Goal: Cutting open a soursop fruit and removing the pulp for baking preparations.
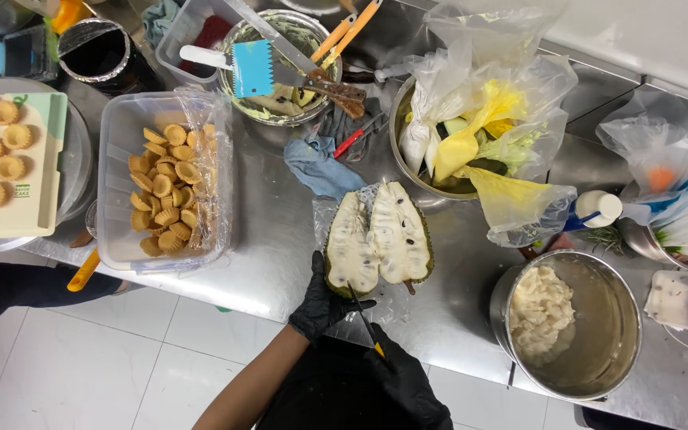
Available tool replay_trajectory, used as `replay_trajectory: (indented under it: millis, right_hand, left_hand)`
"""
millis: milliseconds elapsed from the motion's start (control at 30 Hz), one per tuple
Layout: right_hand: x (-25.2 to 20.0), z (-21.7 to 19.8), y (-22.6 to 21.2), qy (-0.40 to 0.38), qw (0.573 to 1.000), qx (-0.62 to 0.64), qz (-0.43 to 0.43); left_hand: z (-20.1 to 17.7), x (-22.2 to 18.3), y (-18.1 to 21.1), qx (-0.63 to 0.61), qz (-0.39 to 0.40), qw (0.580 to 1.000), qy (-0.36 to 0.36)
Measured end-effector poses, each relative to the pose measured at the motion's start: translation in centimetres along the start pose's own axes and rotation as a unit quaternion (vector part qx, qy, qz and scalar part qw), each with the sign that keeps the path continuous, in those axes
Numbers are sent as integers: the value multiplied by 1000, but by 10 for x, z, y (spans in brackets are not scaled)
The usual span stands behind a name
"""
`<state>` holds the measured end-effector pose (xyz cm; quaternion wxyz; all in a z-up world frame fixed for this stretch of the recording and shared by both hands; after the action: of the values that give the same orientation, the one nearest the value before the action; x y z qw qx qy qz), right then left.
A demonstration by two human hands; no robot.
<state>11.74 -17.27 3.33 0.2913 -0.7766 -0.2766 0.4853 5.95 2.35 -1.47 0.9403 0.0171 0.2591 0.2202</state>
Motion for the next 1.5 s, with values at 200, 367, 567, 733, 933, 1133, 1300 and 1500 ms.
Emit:
replay_trajectory:
  millis: [200,367,567,733,933,1133,1300,1500]
  right_hand:
    - [-17,5,-7,-66,970,-58,226]
    - [-13,9,5,-52,983,-62,162]
    - [-7,9,-3,-41,990,-105,86]
    - [11,55,107,3,996,-68,-61]
    - [-30,35,29,35,959,-281,36]
    - [-8,13,8,68,896,-439,-29]
    - [-8,-22,-9,-29,978,-198,-54]
    - [-15,-8,-12,28,934,-356,13]
  left_hand:
    - [-28,22,-13,11,56,997,42]
    - [-30,24,-23,-55,87,994,39]
    - [-36,31,-32,-68,126,989,27]
    - [-36,26,-34,-58,153,986,22]
    - [-49,30,-33,-17,198,979,55]
    - [-31,24,-24,27,235,970,52]
    - [-2,12,-18,-9,193,980,43]
    - [-23,21,-25,10,201,978,56]
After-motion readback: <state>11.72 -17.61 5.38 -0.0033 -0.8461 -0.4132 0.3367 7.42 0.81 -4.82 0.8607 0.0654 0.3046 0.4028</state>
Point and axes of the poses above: each hand's wrist, its own x-axis towards the middle knuckle, its own z-axis out of the palm, y = z × x, the point moved 6 cm from there along x, towards the middle knuckle, and after that the axes turned 10 degrees about z, right-handed, at the moved point
